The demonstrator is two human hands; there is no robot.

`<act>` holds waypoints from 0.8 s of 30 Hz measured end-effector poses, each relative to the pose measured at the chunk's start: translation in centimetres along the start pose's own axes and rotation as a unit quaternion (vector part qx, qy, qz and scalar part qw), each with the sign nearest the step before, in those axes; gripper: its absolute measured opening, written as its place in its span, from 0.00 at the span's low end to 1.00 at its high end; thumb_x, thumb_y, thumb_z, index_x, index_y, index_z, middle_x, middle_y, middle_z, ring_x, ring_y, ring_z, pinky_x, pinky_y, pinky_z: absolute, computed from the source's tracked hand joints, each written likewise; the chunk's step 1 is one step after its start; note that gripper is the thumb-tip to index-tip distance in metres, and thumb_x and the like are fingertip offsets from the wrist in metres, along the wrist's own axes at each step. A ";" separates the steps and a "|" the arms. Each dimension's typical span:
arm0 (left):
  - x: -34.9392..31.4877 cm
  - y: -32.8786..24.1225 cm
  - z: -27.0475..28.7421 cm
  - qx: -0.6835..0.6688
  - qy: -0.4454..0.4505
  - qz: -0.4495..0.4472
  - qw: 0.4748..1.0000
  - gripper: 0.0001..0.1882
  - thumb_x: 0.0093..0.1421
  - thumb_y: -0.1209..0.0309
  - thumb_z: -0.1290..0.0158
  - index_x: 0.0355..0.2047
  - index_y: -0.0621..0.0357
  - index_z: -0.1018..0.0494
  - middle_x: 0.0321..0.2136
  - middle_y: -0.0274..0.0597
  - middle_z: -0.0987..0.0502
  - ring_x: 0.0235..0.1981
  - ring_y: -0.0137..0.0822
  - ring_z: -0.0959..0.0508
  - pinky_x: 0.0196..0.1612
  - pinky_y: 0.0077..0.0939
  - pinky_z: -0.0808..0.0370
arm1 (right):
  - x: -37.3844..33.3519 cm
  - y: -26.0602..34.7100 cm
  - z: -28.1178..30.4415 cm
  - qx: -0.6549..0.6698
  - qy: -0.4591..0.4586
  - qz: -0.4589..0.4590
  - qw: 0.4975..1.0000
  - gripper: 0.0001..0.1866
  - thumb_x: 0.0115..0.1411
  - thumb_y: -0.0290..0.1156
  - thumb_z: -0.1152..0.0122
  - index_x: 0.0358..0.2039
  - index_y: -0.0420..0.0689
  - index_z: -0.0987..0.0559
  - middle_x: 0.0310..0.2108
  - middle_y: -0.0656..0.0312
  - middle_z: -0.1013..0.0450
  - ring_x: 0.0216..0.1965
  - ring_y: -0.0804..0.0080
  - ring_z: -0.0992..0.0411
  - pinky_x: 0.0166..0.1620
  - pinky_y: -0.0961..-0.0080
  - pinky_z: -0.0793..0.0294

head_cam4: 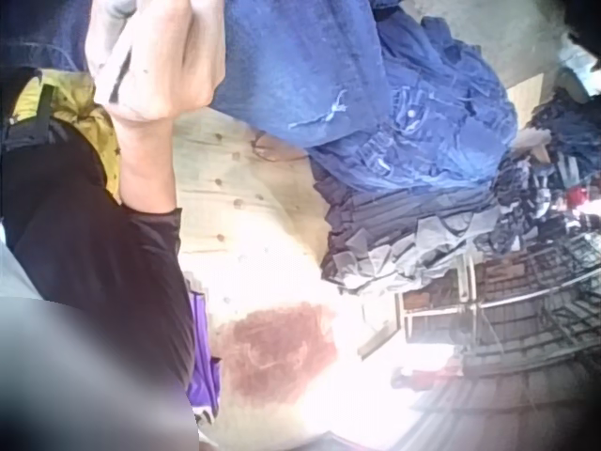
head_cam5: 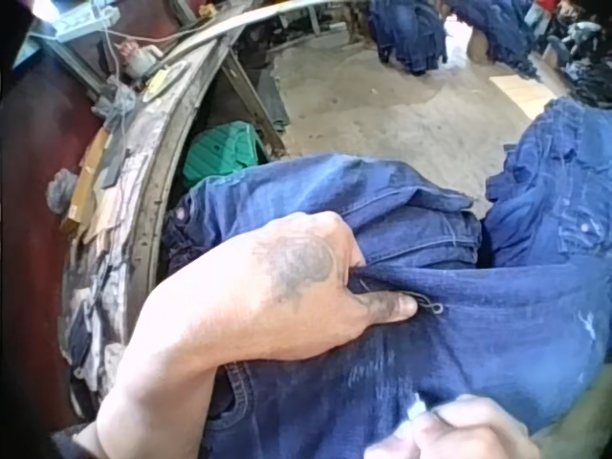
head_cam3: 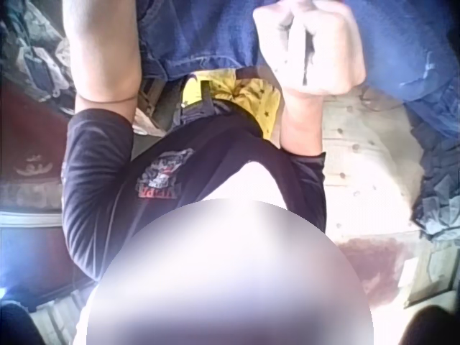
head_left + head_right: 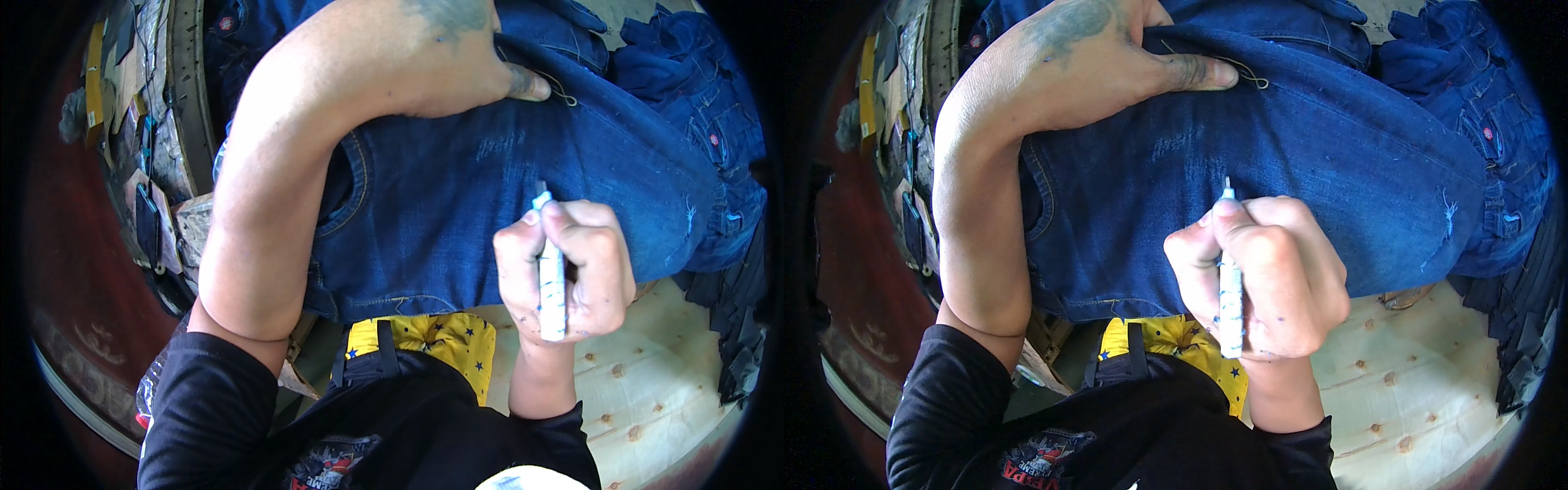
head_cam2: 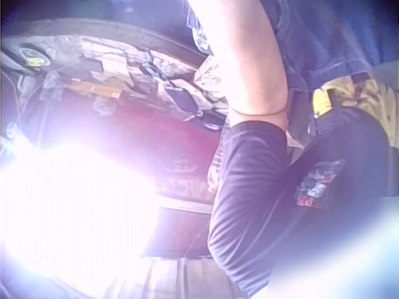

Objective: The person repeatedly marks specific spots on multiple pairs of blue jeans using a white marker. They pick up each pair, mark a small area, and place it on a growing stack. The process is repeated for several pairs throughout the clip.

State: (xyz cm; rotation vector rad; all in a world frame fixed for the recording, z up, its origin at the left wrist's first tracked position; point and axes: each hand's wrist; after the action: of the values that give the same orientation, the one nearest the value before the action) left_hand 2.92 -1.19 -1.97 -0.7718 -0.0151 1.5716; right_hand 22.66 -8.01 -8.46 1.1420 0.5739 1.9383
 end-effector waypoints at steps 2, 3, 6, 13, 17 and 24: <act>-0.5 0.1 -0.6 0.006 -0.012 -0.010 1.000 0.35 0.64 0.46 0.33 0.41 0.78 0.17 0.36 0.69 0.15 0.44 0.58 0.12 0.50 0.43 0.17 | 0.0 -0.3 -0.3 -0.007 -0.021 0.008 1.000 0.08 0.46 0.11 0.35 0.27 0.35 0.21 0.20 0.54 0.27 0.17 0.67 0.26 0.22 0.79 0.26; -0.7 0.2 -0.9 0.009 -0.026 -0.016 0.999 0.35 0.64 0.46 0.33 0.41 0.78 0.17 0.36 0.69 0.15 0.44 0.58 0.12 0.50 0.43 0.17 | 0.0 -0.4 -0.3 -0.012 -0.015 0.015 1.000 0.08 0.46 0.11 0.35 0.27 0.35 0.21 0.20 0.54 0.27 0.17 0.68 0.26 0.22 0.79 0.26; -0.4 0.0 -0.5 0.016 -0.055 -0.026 0.998 0.35 0.64 0.46 0.33 0.41 0.78 0.17 0.37 0.69 0.15 0.43 0.58 0.12 0.50 0.42 0.17 | 0.0 -0.3 0.0 -0.002 0.018 0.007 1.000 0.08 0.46 0.11 0.34 0.28 0.34 0.20 0.19 0.56 0.28 0.17 0.69 0.26 0.22 0.80 0.28; 0.2 -0.2 1.0 -0.057 0.036 -0.004 0.998 0.36 0.64 0.46 0.32 0.43 0.78 0.17 0.36 0.68 0.14 0.43 0.57 0.12 0.49 0.42 0.16 | -0.2 -0.4 0.1 -0.039 0.019 -0.014 0.999 0.09 0.46 0.11 0.34 0.29 0.35 0.19 0.20 0.57 0.28 0.15 0.69 0.28 0.21 0.80 0.29; 0.1 -0.6 0.2 -0.006 0.035 0.051 0.998 0.36 0.63 0.46 0.32 0.43 0.79 0.17 0.33 0.68 0.15 0.42 0.57 0.12 0.48 0.42 0.16 | -0.2 -0.4 0.3 0.027 0.022 0.015 0.999 0.09 0.47 0.11 0.34 0.30 0.35 0.20 0.20 0.55 0.27 0.16 0.67 0.27 0.21 0.78 0.27; 0.6 -0.2 0.9 -0.033 0.040 0.006 0.999 0.32 0.64 0.48 0.32 0.35 0.76 0.17 0.30 0.68 0.16 0.39 0.58 0.12 0.45 0.44 0.17 | 0.0 -0.2 0.4 -0.001 0.031 -0.009 0.999 0.09 0.48 0.11 0.34 0.29 0.35 0.20 0.20 0.56 0.27 0.17 0.68 0.26 0.22 0.79 0.27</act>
State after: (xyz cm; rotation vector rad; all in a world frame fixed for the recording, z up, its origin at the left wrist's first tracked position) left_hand 2.65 -0.23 -1.46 -0.8883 -0.0034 1.5575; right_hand 23.05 -7.87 -8.44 1.0742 0.6144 1.9642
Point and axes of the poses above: each hand's wrist, its own x-axis towards the middle knuckle, its own z-axis out of the back of the hand, y = z × x
